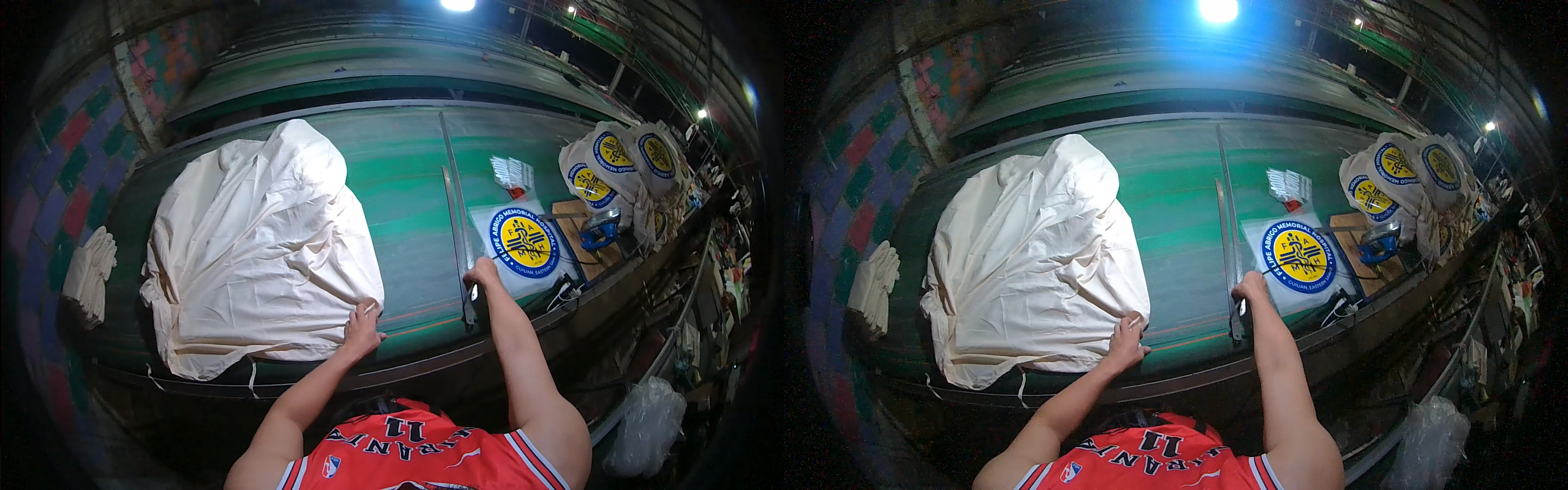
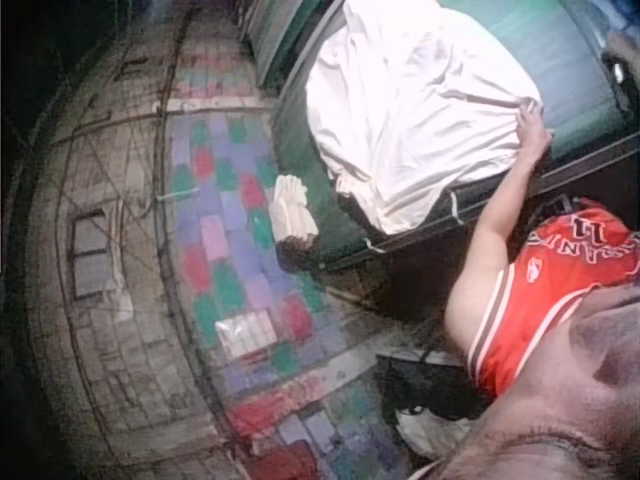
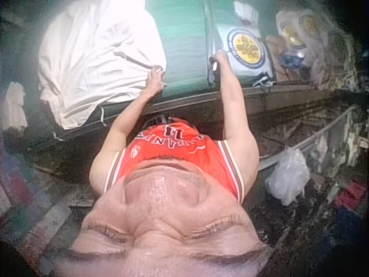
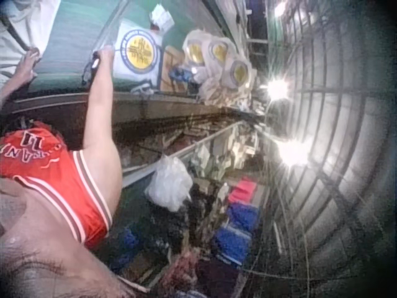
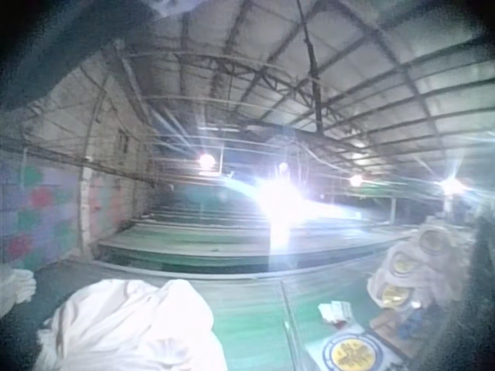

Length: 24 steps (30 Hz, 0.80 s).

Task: The person unfolds a large white fabric on a green work surface, then uses a long metal blade to cut the fabric along a straight line. The person handles the fabric edges and repositions the material while cutting.

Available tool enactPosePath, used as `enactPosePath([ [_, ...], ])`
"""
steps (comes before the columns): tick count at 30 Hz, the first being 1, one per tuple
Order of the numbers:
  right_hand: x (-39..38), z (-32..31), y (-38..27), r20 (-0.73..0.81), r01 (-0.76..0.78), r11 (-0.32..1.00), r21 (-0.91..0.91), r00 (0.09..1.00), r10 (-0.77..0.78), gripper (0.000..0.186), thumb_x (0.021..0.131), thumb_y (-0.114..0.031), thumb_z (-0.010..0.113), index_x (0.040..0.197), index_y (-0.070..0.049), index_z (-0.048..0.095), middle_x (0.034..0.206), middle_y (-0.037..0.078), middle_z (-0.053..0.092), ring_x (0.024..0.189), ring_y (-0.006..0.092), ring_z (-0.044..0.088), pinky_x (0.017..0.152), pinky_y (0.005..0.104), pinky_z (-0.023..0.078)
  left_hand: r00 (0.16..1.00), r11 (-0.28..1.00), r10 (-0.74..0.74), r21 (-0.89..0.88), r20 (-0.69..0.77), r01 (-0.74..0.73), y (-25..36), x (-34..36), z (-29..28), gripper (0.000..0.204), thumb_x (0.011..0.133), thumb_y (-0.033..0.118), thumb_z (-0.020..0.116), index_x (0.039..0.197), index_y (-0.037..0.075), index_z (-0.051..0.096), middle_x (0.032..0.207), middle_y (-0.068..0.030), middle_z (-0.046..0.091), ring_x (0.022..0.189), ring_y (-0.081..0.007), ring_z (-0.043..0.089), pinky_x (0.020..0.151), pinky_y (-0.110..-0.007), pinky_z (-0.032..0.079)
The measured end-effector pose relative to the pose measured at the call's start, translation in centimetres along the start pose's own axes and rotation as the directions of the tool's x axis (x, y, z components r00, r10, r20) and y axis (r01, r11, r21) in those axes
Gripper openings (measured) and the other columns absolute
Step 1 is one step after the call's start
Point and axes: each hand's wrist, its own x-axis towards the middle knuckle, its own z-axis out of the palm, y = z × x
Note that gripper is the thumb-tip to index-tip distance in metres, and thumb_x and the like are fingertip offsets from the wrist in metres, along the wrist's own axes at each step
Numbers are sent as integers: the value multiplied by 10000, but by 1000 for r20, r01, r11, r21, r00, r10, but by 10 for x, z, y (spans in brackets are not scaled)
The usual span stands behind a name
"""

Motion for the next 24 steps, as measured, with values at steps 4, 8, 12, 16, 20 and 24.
enactPosePath([
  [4,9,10,-13,-89,48,998,-40,995,-51,388,709,-200,738,1050,-17,719,1145,229,677,1078,388,656,894,438,546,999,999,34,0,-29,-34,-2,-2,0,528,699,314,857,1088,73,593,1274,-158,418,1146,-391,478,921,-519,470],
  [8,42,17,-9,-81,74,997,-28,994,-76,371,765,-235,679,1053,-4,712,1096,249,681,1050,394,656,872,457,536,998,996,62,-57,-5,-63,-12,-3,5,419,727,248,830,1023,62,599,1267,-161,420,1129,-391,488,915,-518,471],
  [12,93,19,3,127,189,973,130,971,-205,250,828,-194,678,942,26,704,882,217,691,770,313,656,653,431,503,993,969,110,-217,-37,-115,-30,3,15,242,778,111,730,961,44,587,1241,-182,427,1124,-380,495,948,-464,462],
  [16,115,19,4,241,-105,751,652,968,-74,139,905,-37,643,776,15,645,701,84,588,572,210,531,509,377,404,991,825,131,-555,2,-107,-41,-1,21,159,805,57,669,932,39,575,1258,-214,434,1138,-363,504,971,-391,447],
  [20,104,15,-13,473,-420,264,868,861,-188,258,983,-12,436,1223,71,481,1037,203,649,864,360,686,698,503,574,988,749,124,-662,97,-29,-45,-14,13,141,832,83,669,933,37,583,1345,-238,443,1108,-354,550,955,-376,457],
  [24,88,9,-34,524,-486,204,850,819,-233,325,1020,-61,315,1286,102,404,1138,234,624,921,414,685,752,573,595,997,743,71,-668,27,-35,-56,-27,-8,159,843,90,663,971,17,605,1211,-199,558,1017,-313,603,891,-369,496],
])
